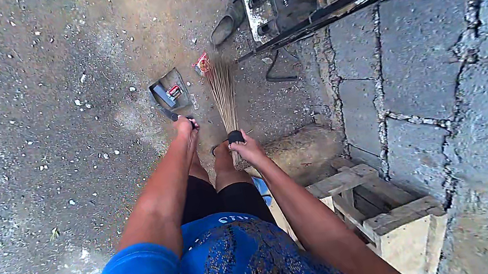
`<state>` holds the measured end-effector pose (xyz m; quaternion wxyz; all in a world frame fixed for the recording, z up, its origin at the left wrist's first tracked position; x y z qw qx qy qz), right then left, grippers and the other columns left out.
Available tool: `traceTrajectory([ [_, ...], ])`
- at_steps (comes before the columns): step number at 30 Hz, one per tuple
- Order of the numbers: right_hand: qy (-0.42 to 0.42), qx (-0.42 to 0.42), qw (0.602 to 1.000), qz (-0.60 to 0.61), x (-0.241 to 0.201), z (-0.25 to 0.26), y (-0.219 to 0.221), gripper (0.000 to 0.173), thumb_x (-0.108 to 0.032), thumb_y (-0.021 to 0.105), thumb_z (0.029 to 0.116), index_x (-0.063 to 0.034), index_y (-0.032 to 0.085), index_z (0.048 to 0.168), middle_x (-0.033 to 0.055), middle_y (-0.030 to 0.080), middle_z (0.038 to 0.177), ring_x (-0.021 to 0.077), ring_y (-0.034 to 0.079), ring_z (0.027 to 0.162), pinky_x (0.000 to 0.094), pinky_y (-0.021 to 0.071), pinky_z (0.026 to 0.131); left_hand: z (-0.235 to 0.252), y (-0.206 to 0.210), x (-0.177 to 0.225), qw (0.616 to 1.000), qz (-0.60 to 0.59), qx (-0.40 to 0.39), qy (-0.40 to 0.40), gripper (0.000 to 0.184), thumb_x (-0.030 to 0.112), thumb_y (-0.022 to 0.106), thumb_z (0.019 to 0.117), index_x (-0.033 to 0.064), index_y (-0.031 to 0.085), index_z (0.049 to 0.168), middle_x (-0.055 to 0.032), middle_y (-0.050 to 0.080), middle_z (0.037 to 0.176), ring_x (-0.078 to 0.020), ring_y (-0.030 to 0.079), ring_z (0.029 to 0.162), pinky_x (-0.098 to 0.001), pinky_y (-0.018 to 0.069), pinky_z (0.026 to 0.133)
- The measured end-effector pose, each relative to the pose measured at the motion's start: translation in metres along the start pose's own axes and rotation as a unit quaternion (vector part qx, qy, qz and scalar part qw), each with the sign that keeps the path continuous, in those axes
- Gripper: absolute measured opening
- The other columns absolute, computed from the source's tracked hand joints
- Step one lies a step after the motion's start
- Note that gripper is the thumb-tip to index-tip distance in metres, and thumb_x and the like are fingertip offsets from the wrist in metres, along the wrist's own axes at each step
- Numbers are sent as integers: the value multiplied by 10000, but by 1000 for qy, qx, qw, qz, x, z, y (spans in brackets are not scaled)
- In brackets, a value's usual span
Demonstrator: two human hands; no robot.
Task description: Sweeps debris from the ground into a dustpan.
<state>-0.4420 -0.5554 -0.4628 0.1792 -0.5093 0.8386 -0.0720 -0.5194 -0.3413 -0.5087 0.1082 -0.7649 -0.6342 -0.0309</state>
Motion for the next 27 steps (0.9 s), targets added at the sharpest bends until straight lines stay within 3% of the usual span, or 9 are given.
traceTrajectory([
  [4, -15, -89, 996, 15, 4, -25, 13, 820, -164, 748, 913, -45, 317, 1601, 229, 453, 1552, 317, 487, 1407, 477, 413, 1159, 9, -15, 7, 1000, -12, 1, -2, 277, 332, 262, 1134, 112, 400, 1036, -8, 407, 630, -102, 412, 442, -243, 419, 434],
  [6, -2, -108, 993, 58, 19, -59, 9, 835, -145, 721, 930, -76, 264, 1625, 211, 432, 1572, 289, 555, 1338, 460, 494, 1082, 12, -34, 18, 1000, -7, 3, -10, 273, 333, 286, 1129, 111, 410, 1030, -7, 404, 646, -106, 413, 460, -247, 422, 451],
  [7, 12, -104, 991, 81, 27, -77, 6, 832, -144, 712, 941, -96, 251, 1633, 220, 465, 1536, 299, 632, 1218, 476, 568, 964, 13, -47, 25, 1000, 3, 7, -16, 261, 325, 299, 1125, 114, 416, 1027, -7, 410, 652, -109, 419, 471, -253, 426, 460],
  [10, 82, -79, 974, 197, 47, -125, -1, 715, -136, 592, 1018, -147, 237, 1639, 217, 611, 1288, 300, 703, 857, 456, 618, 694, 18, -88, 46, 998, 51, 24, -26, 204, 290, 337, 1112, 113, 427, 1066, -3, 416, 655, -100, 419, 465, -246, 426, 451],
  [12, 122, -55, 949, 287, 46, -133, 5, 581, -183, 497, 1073, -135, 277, 1609, 189, 661, 1045, 267, 688, 728, 409, 602, 619, 24, -111, 56, 996, 79, 27, -28, 206, 301, 339, 1117, 114, 424, 1101, -2, 413, 640, -96, 417, 449, -238, 422, 438],
  [16, 151, -37, 893, 422, 23, -90, 55, 419, -231, 490, 1072, -61, 398, 1444, 147, 618, 920, 225, 652, 687, 371, 592, 605, 26, -130, 64, 990, 132, 35, -23, 215, 288, 343, 1117, 94, 417, 1173, -19, 439, 658, -110, 442, 458, -253, 442, 446],
  [20, 159, -149, 892, 396, -12, -74, 93, 298, -238, 471, 1083, -47, 463, 1311, 138, 627, 879, 215, 655, 674, 337, 585, 589, 24, -127, 61, 991, 119, 45, -31, 220, 295, 354, 1117, 93, 425, 1163, -20, 450, 666, -106, 456, 460, -244, 452, 449],
  [23, 159, -209, 895, 360, -29, -109, 84, 322, -263, 412, 1102, -74, 426, 1362, 141, 653, 913, 200, 659, 647, 315, 575, 561, 25, -124, 63, 995, 92, 41, -26, 223, 302, 349, 1119, 97, 438, 1118, -14, 445, 667, -106, 461, 472, -246, 463, 467],
  [27, 105, -159, 933, 305, -45, -142, 53, 430, -200, 440, 1094, -75, 375, 1500, 168, 667, 936, 244, 688, 669, 367, 607, 572, 22, -128, 67, 999, -27, 22, -30, 185, 268, 331, 1106, 138, 409, 999, 0, 416, 663, -102, 435, 480, -244, 447, 476],
])
Point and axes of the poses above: each hand's wrist, its own z-axis towards the middle knuckle, its own y-axis out of the palm, x = y × z, the point moved 9 cm from there along z, towards the middle knuckle
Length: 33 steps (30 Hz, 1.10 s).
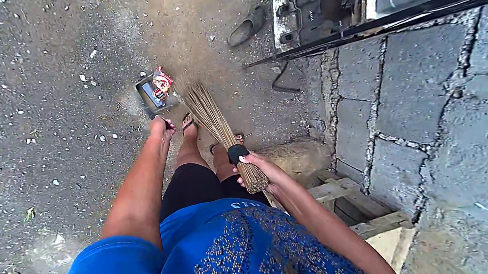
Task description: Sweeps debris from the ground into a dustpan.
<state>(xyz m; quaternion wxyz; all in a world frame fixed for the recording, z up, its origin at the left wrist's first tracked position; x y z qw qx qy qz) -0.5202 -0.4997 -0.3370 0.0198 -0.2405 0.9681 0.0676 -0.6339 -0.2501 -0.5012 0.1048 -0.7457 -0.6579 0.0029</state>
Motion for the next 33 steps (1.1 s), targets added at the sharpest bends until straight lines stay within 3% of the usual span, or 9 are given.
traceTrajectory([
  [3, -80, 64, 991, -88, -23, 33, -3, 534, -138, 562, 1040, -78, 385, 1540, 195, 656, 1070, 281, 707, 796, 439, 629, 660, 0, -5, 1, 997, -79, -9, -18, 171, 268, 339, 1100, 147, 400, 995, -2, 413, 691, -100, 432, 491, -231, 443, 471],
  [5, -116, 107, 969, -189, -36, 78, -2, 697, -153, 681, 979, -73, 344, 1583, 241, 599, 1322, 329, 673, 1077, 501, 593, 884, -1, -8, 3, 996, -84, 6, -17, 177, 262, 339, 1101, 140, 407, 993, -4, 416, 677, -101, 429, 479, -235, 439, 460],
  [7, -113, 128, 934, -314, -42, 115, 7, 872, -215, 759, 925, -69, 260, 1625, 275, 511, 1474, 396, 532, 1331, 567, 437, 1100, -3, -12, 1, 997, -67, 23, -16, 157, 252, 347, 1103, 140, 407, 1010, -4, 404, 675, -104, 417, 477, -239, 428, 456],
  [12, -55, 86, 726, -680, -42, 114, 40, 928, -397, 752, 899, -201, 240, 1648, 250, 643, 1317, 449, 608, 1218, 659, 451, 1016, -1, -27, 4, 996, -73, 37, -28, 118, 230, 390, 1086, 133, 427, 1029, -12, 419, 697, -112, 431, 486, -241, 433, 456],
  [14, -50, 52, 690, -720, -29, 87, 44, 909, -420, 724, 901, -211, 249, 1648, 235, 639, 1331, 434, 604, 1230, 651, 444, 1030, 0, -39, 4, 994, -94, 33, -37, 118, 239, 390, 1088, 134, 432, 1054, -13, 422, 722, -104, 433, 502, -231, 432, 465],
  [18, -34, 35, 725, -687, -6, 43, 20, 884, -399, 693, 930, -196, 227, 1654, 217, 601, 1406, 410, 584, 1279, 625, 429, 1074, -3, -76, -7, 993, -97, 32, -54, 167, 286, 373, 1102, 134, 428, 1056, -12, 430, 725, -98, 448, 513, -231, 446, 481],
  [24, -107, 108, 916, -372, 2, 60, -18, 839, -178, 729, 927, -46, 269, 1616, 246, 519, 1475, 307, 602, 1264, 478, 505, 1055, -7, -110, -41, 987, -150, 44, -43, 213, 283, 332, 1117, 135, 407, 984, 1, 418, 658, -96, 440, 481, -231, 438, 462],
  [30, -37, 38, 869, -492, -3, 102, 12, 852, -222, 767, 900, -33, 315, 1597, 242, 497, 1508, 331, 510, 1380, 503, 407, 1153, 4, -106, -56, 983, -161, 63, -58, 206, 281, 332, 1119, 126, 416, 1013, -17, 428, 696, -111, 437, 495, -250, 448, 477],
  [33, -10, -29, 864, -503, -12, 68, 32, 765, -166, 717, 932, -58, 341, 1589, 211, 512, 1489, 291, 617, 1236, 469, 534, 1012, 6, -107, -49, 977, -197, 60, -53, 203, 292, 328, 1124, 125, 415, 1047, -16, 433, 706, -112, 452, 512, -249, 458, 497],
])
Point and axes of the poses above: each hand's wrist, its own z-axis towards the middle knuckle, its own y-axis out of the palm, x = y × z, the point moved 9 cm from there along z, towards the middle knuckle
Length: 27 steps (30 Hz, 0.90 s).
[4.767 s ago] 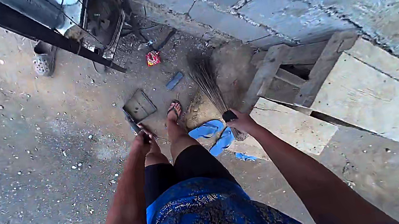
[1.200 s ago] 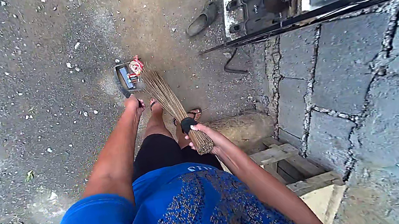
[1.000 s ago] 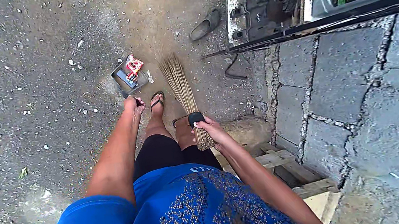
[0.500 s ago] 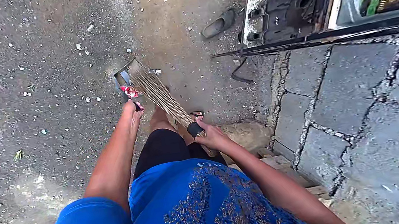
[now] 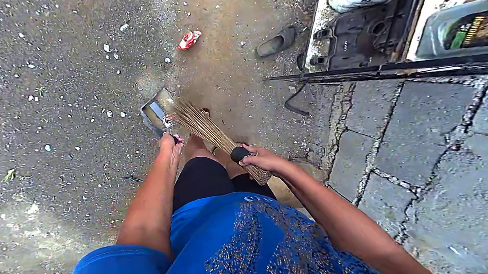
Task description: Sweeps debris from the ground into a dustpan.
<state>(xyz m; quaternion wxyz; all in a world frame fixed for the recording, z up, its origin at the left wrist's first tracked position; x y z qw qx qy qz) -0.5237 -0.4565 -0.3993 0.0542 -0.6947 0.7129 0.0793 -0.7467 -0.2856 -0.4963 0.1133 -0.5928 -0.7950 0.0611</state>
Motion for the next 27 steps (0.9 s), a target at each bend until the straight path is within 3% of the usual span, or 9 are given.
traceTrajectory([
  [3, -22, 30, 994, -107, -24, -35, -16, 801, -220, 731, 912, -91, 346, 1602, 202, 536, 1488, 310, 562, 1329, 511, 439, 1122, 3, -9, 6, 1000, -26, 7, -7, 200, 301, 336, 1119, 136, 413, 1037, -17, 429, 714, -117, 456, 517, -255, 464, 498],
  [6, -32, 113, 973, -200, -71, -43, -59, 789, -294, 738, 922, -121, 371, 1598, 241, 618, 1367, 405, 597, 1251, 621, 435, 1072, 3, -23, 6, 999, -35, 16, -2, 192, 286, 341, 1114, 137, 412, 1018, -11, 424, 700, -114, 450, 506, -252, 455, 487],
  [10, -53, 225, 941, -246, -144, 7, -126, 843, -343, 792, 887, -134, 385, 1596, 304, 606, 1347, 519, 572, 1234, 740, 408, 1011, 1, -38, 0, 997, -76, 12, 8, 245, 315, 310, 1134, 116, 420, 1042, -14, 415, 710, -111, 435, 516, -249, 441, 495],
  [12, -73, 242, 946, -202, -178, 42, -144, 807, -286, 790, 884, -81, 416, 1569, 297, 566, 1405, 486, 529, 1310, 703, 391, 1071, 5, -43, 1, 992, -123, 16, 4, 252, 314, 309, 1130, 126, 415, 999, -9, 418, 687, -105, 434, 499, -240, 438, 479],
  [15, -54, 208, 970, -109, -195, 67, -120, 573, -214, 743, 932, -55, 550, 1448, 247, 607, 1354, 390, 577, 1259, 605, 440, 1054, 9, -52, 2, 984, -179, 17, -18, 232, 322, 323, 1125, 144, 406, 1001, -7, 420, 719, -101, 448, 520, -233, 460, 496],
  [20, 33, 16, 999, -7, -159, 38, -82, 379, -310, 482, 1071, -100, 536, 1382, 136, 686, 1019, 232, 694, 766, 387, 603, 669, 19, -56, 7, 975, -217, 14, -45, 210, 312, 350, 1117, 145, 410, 1006, -11, 429, 699, -106, 464, 509, -233, 471, 491],
  [22, 44, -34, 998, 30, -143, 10, -81, 368, -329, 401, 1087, -118, 521, 1363, 121, 713, 980, 215, 706, 704, 336, 604, 606, 18, -57, 8, 970, -238, 11, -59, 212, 307, 349, 1115, 141, 414, 999, -11, 429, 689, -100, 464, 502, -225, 467, 483],
  [25, 9, 23, 997, -71, -155, -18, -76, 462, -207, 502, 1068, -161, 434, 1523, 144, 679, 1069, 236, 697, 784, 382, 610, 679, 15, -55, 10, 957, -280, 5, -68, 199, 287, 350, 1112, 140, 412, 994, -6, 429, 673, -92, 461, 486, -223, 474, 476],
  [27, -22, 95, 971, -218, -171, -5, -67, 692, -201, 705, 965, -190, 396, 1584, 199, 657, 1283, 328, 673, 1043, 526, 544, 901, 15, -55, 9, 952, -298, 4, -72, 198, 285, 357, 1108, 142, 416, 984, -9, 433, 692, -99, 465, 506, -229, 481, 496],
])
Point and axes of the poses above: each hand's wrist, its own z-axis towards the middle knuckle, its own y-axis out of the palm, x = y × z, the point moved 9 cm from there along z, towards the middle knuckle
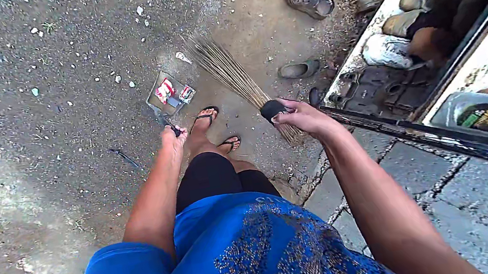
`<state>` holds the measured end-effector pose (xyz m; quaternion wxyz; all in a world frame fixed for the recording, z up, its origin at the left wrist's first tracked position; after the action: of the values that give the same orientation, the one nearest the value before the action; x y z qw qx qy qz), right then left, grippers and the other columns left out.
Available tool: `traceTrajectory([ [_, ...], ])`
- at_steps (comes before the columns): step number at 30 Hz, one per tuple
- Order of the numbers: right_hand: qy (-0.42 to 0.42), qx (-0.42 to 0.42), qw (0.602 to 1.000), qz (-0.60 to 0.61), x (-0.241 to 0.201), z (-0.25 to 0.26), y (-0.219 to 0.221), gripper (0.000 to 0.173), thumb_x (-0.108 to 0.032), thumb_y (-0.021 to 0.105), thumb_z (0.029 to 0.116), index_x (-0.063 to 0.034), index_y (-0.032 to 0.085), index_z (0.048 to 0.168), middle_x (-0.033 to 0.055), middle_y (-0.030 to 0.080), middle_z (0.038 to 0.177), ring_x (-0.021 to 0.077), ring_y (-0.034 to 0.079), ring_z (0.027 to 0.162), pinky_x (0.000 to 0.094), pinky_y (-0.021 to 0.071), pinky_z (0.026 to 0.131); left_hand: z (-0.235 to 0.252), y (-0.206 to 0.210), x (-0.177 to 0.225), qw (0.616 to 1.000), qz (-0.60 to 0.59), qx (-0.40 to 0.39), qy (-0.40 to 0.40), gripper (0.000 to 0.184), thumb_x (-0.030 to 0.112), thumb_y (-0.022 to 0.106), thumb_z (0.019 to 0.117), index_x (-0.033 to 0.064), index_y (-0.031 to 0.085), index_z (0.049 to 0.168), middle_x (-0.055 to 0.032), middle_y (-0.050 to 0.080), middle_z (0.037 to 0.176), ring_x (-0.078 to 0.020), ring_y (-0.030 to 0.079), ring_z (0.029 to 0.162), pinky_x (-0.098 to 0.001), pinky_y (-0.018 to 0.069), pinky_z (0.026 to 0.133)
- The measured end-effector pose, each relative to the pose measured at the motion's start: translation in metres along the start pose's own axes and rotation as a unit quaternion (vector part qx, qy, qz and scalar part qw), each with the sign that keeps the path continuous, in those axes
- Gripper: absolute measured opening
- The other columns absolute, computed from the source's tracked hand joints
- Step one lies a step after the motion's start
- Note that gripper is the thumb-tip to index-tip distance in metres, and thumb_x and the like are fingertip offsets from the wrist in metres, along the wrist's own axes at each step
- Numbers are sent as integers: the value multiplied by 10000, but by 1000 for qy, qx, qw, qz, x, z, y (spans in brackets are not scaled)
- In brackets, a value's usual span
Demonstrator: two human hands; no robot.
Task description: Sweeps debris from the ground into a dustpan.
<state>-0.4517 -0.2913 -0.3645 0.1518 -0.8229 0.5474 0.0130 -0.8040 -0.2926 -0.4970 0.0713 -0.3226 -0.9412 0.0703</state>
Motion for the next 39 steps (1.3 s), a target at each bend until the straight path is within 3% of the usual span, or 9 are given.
traceTrajectory([
  [2, -11, 55, 989, -140, -21, 24, 18, 837, -305, 798, 883, -221, 378, 1602, 265, 630, 1330, 475, 609, 1190, 698, 448, 988, 2, -2, -3, 1000, -10, -3, -4, 198, 288, 363, 1104, 143, 417, 980, -14, 441, 709, -107, 475, 520, -236, 487, 509],
  [5, -10, 63, 976, -210, -42, 58, 62, 856, -377, 768, 895, -205, 340, 1616, 271, 638, 1310, 488, 601, 1211, 697, 446, 995, 6, -4, -9, 1000, -18, -7, -7, 225, 302, 358, 1108, 139, 424, 966, -14, 442, 680, -110, 475, 503, -236, 481, 499],
  [8, -25, -2, 983, -184, -35, 74, 93, 764, -357, 756, 915, -133, 426, 1567, 272, 630, 1325, 478, 586, 1239, 696, 436, 1021, 10, -9, -10, 1000, -9, -1, -11, 236, 322, 355, 1111, 135, 428, 989, -18, 450, 692, -114, 485, 508, -241, 487, 498],
  [16, -1, -59, 998, 2, 31, -31, 91, 763, -218, 719, 940, -61, 350, 1589, 223, 598, 1389, 301, 633, 1211, 483, 500, 1050, 11, -5, -7, 993, 111, -13, -23, 192, 307, 458, 1074, 139, 455, 979, -10, 475, 680, -103, 486, 504, -235, 472, 486],
  [21, 17, -9, 997, 77, 54, -21, 96, 736, -221, 694, 948, -50, 358, 1580, 217, 596, 1389, 280, 631, 1209, 465, 508, 1039, 13, -3, -3, 978, 203, -3, -42, 197, 157, 493, 1040, 71, 485, 1218, -92, 525, 862, -155, 551, 625, -259, 518, 559],
  [26, 83, -15, 971, 223, 52, 11, 124, 456, -223, 614, 1030, -58, 522, 1445, 179, 670, 1108, 243, 689, 900, 428, 595, 798, 8, -8, 1, 954, 300, 22, -10, 156, 121, 456, 1049, 85, 472, 1200, -45, 460, 773, -120, 458, 537, -244, 450, 500],
  [31, 98, -132, 969, 185, 51, -6, 131, 468, -246, 516, 1071, -90, 436, 1505, 157, 663, 1035, 243, 685, 796, 413, 604, 703, 15, -13, -7, 960, 282, 0, -3, 86, 96, 453, 1037, 74, 478, 1116, -31, 464, 720, -115, 473, 521, -234, 459, 494],
  [34, 94, -153, 973, 142, 40, -47, 113, 479, -209, 510, 1066, -107, 416, 1525, 159, 661, 1042, 245, 687, 766, 410, 605, 665, 14, -13, -5, 968, 250, -22, 5, 192, 175, 475, 1080, 62, 474, 1235, -36, 470, 748, -115, 487, 541, -235, 472, 514],
  [39, 48, -138, 988, 45, 36, -72, 76, 616, -176, 603, 1007, -86, 375, 1572, 173, 658, 1201, 206, 684, 897, 366, 585, 784, 19, -43, 8, 979, 196, -57, -20, 70, 134, 456, 1054, 93, 470, 1108, -13, 462, 715, -83, 467, 501, -197, 448, 468],
])
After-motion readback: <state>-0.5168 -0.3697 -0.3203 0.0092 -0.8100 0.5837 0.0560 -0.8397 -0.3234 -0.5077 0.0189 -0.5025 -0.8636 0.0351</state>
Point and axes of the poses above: each hand's wrist, its own z-axis towards the middle knuckle, its own y-axis out of the palm, x = y × z, the point moved 9 cm from there along z, towards the middle knuckle
